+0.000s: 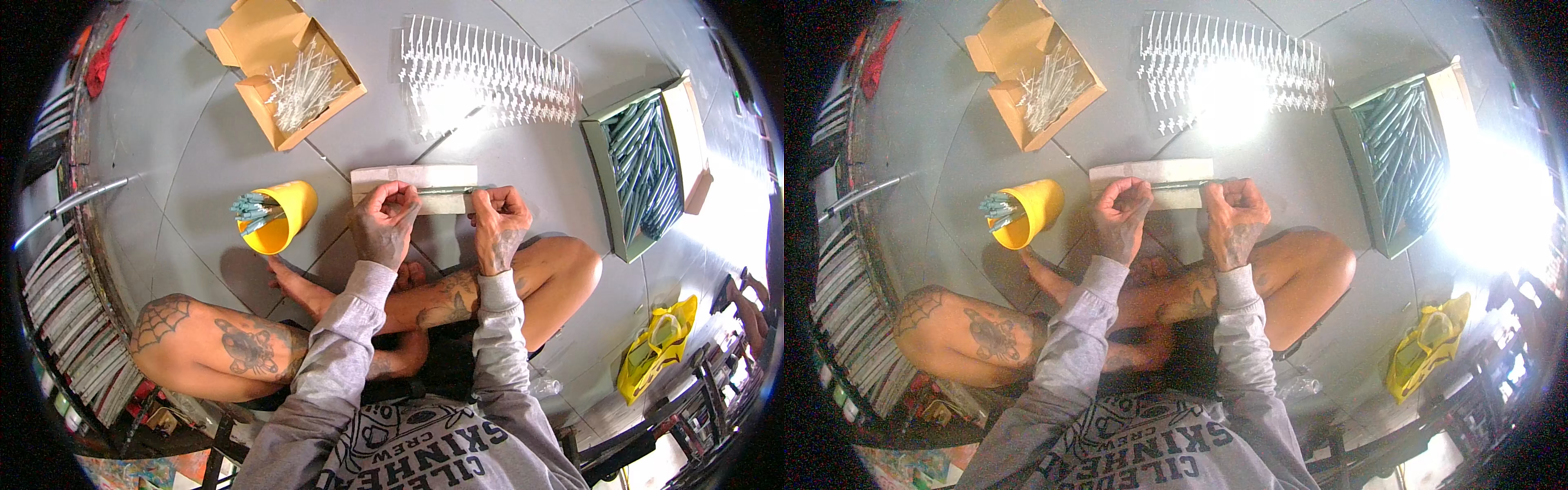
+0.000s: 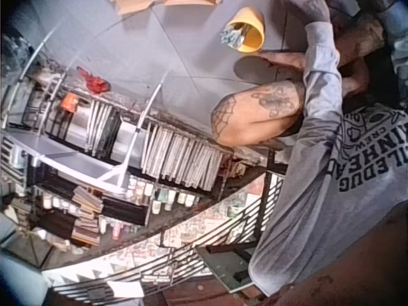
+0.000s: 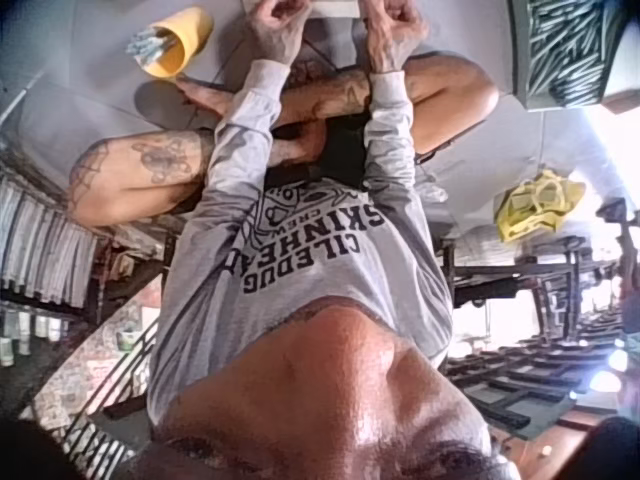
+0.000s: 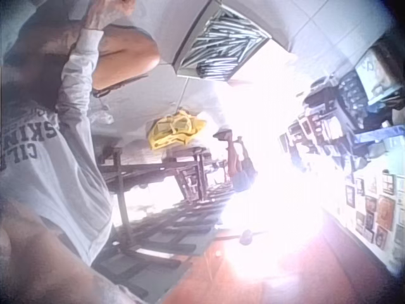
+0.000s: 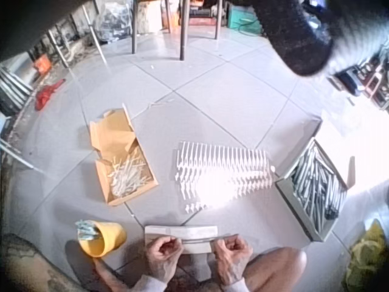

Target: The person assembles a pen by threading a fine wire through a green pen casing and then inserting a small component into the end.

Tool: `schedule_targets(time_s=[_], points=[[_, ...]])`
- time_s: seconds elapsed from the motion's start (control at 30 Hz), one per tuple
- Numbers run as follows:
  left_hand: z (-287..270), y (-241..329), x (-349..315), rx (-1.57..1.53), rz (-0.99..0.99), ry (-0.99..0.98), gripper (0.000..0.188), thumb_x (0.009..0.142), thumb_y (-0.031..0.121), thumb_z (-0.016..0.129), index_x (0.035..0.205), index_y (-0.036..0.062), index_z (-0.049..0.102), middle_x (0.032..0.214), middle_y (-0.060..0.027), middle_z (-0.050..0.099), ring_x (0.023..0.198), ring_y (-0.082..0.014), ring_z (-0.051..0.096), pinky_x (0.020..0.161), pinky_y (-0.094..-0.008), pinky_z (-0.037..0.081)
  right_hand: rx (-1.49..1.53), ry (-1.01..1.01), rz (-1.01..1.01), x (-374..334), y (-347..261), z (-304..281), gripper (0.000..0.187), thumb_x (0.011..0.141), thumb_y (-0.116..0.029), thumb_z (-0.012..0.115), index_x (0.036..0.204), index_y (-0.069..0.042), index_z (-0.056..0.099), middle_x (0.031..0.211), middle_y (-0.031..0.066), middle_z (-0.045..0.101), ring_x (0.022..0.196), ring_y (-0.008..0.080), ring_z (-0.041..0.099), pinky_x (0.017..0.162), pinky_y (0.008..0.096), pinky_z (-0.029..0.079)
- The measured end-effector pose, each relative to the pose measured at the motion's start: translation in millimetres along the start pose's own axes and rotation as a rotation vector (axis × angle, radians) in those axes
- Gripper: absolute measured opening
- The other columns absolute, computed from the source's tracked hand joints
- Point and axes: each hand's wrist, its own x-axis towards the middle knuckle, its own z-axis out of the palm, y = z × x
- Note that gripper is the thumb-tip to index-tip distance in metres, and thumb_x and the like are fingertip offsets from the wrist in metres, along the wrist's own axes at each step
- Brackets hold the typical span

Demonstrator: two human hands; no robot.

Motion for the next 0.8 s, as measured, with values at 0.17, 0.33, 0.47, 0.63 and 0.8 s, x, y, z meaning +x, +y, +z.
schedule_targets(time_s=[0.17, 0.33, 0.47, 0.63, 0.8], points=[[1, 4, -1, 0.013, 0.011, 0.002, 0.020, 0.087, 0.005, 0.077, 0.102, -0.0032, 0.066, 0.099, -0.0051, 0.068, 0.092, -0.0103, 0.062, 0.085, -0.0255, 0.052, -0.017, 0.011, 0.008, 0, 1, 0, 0.021, 0.079, -0.014, 0.071, 0.069, 0.001, 0.059, 0.060, 0.0038, 0.058, 0.054, 0.0111, 0.050, 0.052, 0.0311, 0.042], [2, 8, -2, 0.038, 0.049, 0.002, 0.021, 0.087, 0.008, 0.077, 0.102, -0.0026, 0.067, 0.097, -0.0044, 0.068, 0.091, -0.0098, 0.061, 0.084, -0.0259, 0.051, -0.022, 0.022, -0.022, 0, 1, 1, 0.022, 0.078, -0.016, 0.073, 0.069, 0.000, 0.060, 0.061, 0.0041, 0.059, 0.055, 0.0115, 0.051, 0.052, 0.0312, 0.042], [3, 11, -2, 0.065, 0.067, 0.016, 0.020, 0.087, 0.008, 0.078, 0.101, -0.0023, 0.068, 0.097, -0.0037, 0.068, 0.089, -0.0094, 0.060, 0.083, -0.0259, 0.051, -0.030, 0.037, -0.028, -1, -3, 2, 0.024, 0.078, -0.018, 0.074, 0.069, 0.000, 0.060, 0.060, 0.0041, 0.059, 0.054, 0.0120, 0.052, 0.052, 0.0313, 0.043], [5, 10, -4, 0.030, 0.111, 0.030, 0.019, 0.086, 0.007, 0.077, 0.101, -0.0025, 0.068, 0.096, -0.0040, 0.068, 0.089, -0.0095, 0.060, 0.083, -0.0258, 0.051, -0.007, 0.035, -0.004, -1, 0, 2, 0.024, 0.078, -0.017, 0.074, 0.069, 0.000, 0.060, 0.060, 0.0039, 0.059, 0.054, 0.0115, 0.051, 0.051, 0.0305, 0.043], [6, 2, -4, 0.033, 0.129, 0.052, 0.018, 0.087, 0.006, 0.077, 0.100, -0.0024, 0.068, 0.096, -0.0041, 0.068, 0.089, -0.0097, 0.060, 0.082, -0.0250, 0.050, 0.056, 0.030, 0.009, -2, 0, 3, 0.023, 0.080, -0.015, 0.074, 0.070, 0.000, 0.060, 0.060, 0.0029, 0.058, 0.053, 0.0098, 0.051, 0.050, 0.0278, 0.043]])
